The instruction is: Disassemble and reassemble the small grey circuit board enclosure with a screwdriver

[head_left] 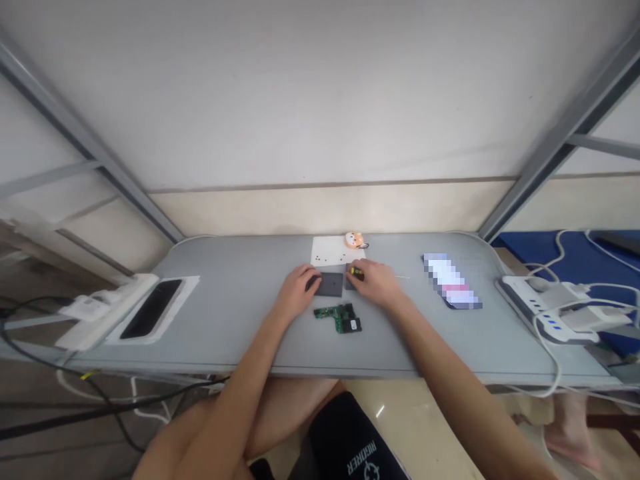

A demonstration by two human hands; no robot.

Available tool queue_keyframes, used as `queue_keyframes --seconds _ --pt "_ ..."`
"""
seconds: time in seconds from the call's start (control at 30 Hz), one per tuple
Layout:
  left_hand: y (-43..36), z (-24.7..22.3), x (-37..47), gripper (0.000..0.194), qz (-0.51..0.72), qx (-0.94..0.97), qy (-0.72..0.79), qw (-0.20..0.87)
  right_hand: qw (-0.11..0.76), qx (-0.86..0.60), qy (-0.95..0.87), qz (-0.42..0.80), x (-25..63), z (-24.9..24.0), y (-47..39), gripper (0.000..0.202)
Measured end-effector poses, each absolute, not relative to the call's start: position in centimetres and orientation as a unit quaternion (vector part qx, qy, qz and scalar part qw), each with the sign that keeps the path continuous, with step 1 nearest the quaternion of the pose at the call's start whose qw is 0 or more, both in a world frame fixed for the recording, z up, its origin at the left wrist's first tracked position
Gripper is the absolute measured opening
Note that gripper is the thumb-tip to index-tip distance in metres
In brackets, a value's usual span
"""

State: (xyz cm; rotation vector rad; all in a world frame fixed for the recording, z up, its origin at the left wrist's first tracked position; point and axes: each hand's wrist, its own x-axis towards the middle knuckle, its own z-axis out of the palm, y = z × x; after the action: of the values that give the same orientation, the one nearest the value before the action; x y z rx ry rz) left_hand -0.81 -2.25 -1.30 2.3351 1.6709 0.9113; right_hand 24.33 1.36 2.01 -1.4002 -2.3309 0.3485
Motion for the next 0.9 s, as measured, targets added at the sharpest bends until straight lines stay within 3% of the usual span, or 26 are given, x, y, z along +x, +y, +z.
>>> queue_keyframes --seconds 0.33,0.53,0.77,0.9 --pt "-3.7 -0.8 -0.5 0.027 0.352 0.731 0.576 0.097 0.203 -0.504 -0.828 0.138 24.5 2.0 1.2 0.018" --pt "-3.6 -1.1 -0.9 0.029 0.378 0.7 0.594 0.122 0.25 -0.501 -0.815 0.145 24.8 1.6 1.4 0.018" --pt "-3.2 -1.7 -1.4 0.025 0.395 0.685 0.601 0.115 0.252 -0.527 -0.802 0.126 25.2 1.4 1.7 0.041" --pt "-3.2 -1.8 -1.5 0.023 0.396 0.673 0.613 0.121 0.245 -0.533 -0.798 0.136 25.1 1.2 1.8 0.039"
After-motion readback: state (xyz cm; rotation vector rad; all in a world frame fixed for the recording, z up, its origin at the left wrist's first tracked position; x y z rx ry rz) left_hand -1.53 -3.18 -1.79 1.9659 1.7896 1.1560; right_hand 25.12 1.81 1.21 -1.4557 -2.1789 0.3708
